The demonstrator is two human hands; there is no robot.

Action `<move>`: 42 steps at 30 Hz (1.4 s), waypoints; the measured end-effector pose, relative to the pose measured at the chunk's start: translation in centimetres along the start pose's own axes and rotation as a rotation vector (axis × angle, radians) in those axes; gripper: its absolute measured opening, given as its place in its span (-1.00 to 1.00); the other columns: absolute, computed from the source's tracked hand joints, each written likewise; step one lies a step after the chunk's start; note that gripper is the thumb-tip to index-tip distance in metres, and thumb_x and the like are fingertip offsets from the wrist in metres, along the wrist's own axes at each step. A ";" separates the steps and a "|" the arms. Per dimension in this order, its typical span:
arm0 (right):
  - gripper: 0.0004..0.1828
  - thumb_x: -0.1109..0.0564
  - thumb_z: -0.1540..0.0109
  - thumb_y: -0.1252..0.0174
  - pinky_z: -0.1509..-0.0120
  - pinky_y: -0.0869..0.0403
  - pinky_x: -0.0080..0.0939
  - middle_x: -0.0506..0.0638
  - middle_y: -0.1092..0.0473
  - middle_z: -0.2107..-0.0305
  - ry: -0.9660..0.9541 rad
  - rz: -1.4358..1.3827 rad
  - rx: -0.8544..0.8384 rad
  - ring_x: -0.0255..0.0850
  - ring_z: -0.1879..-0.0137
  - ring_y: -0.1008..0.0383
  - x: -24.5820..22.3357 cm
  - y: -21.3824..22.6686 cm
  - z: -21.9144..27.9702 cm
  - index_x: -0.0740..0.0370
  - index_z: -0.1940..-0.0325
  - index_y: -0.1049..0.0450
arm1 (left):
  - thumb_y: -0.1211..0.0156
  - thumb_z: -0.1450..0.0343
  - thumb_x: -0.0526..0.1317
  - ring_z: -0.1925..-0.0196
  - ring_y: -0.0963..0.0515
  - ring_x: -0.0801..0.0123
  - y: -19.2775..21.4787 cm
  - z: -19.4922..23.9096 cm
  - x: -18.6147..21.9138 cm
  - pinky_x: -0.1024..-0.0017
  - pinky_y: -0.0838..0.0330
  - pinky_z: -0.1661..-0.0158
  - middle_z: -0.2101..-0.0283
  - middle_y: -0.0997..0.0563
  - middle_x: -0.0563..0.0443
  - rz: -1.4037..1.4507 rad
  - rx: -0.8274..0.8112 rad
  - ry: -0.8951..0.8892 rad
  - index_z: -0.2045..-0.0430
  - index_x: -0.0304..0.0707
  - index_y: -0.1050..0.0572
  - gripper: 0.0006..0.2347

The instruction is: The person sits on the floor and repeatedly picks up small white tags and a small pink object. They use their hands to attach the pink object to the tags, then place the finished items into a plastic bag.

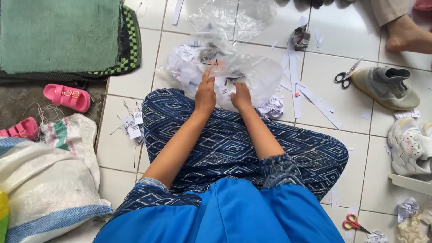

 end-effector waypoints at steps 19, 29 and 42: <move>-0.42 0.38 -0.21 -0.26 -0.18 -0.52 0.23 0.37 -0.32 -0.02 -0.154 0.049 0.053 0.35 -0.16 -0.46 1.6 -2.6 -1.1 0.34 -0.31 -0.29 | 0.03 -0.20 -0.67 -0.25 -0.47 -0.25 1.0 0.5 0.2 0.07 -0.57 -0.10 -0.55 0.03 -0.18 0.240 -0.107 0.004 -0.33 -0.30 -0.28 -0.30; -0.78 0.39 -0.16 -0.23 0.24 -0.52 -0.29 0.10 -0.49 0.31 0.100 -0.456 0.413 -0.16 0.31 -0.55 -2.0 8.9 5.7 0.25 0.14 -0.62 | -0.32 -0.32 -0.42 -0.47 -0.24 -0.23 2.8 1.4 0.8 0.06 -0.42 -0.27 -0.56 0.18 -0.22 0.181 0.152 -0.166 -0.31 -0.13 -0.38 -0.41; -0.45 0.62 -0.21 0.06 -0.22 -0.59 0.00 0.16 -0.22 -0.15 0.358 -0.596 0.479 0.27 -0.22 -0.46 -5.6 14.9 12.3 0.29 -0.20 -0.47 | -0.42 -0.35 -0.31 0.45 -0.71 0.41 -1.0 3.0 -0.3 0.59 -0.63 0.49 0.44 -0.68 -0.05 1.000 -0.046 0.333 0.31 -0.20 -0.61 -0.88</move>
Point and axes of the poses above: each hand's wrist, its own z-axis away from the middle knuckle, its own y-axis out of the back of the hand, x = y × z, the point moved 10 cm from there along -z, towards the middle knuckle
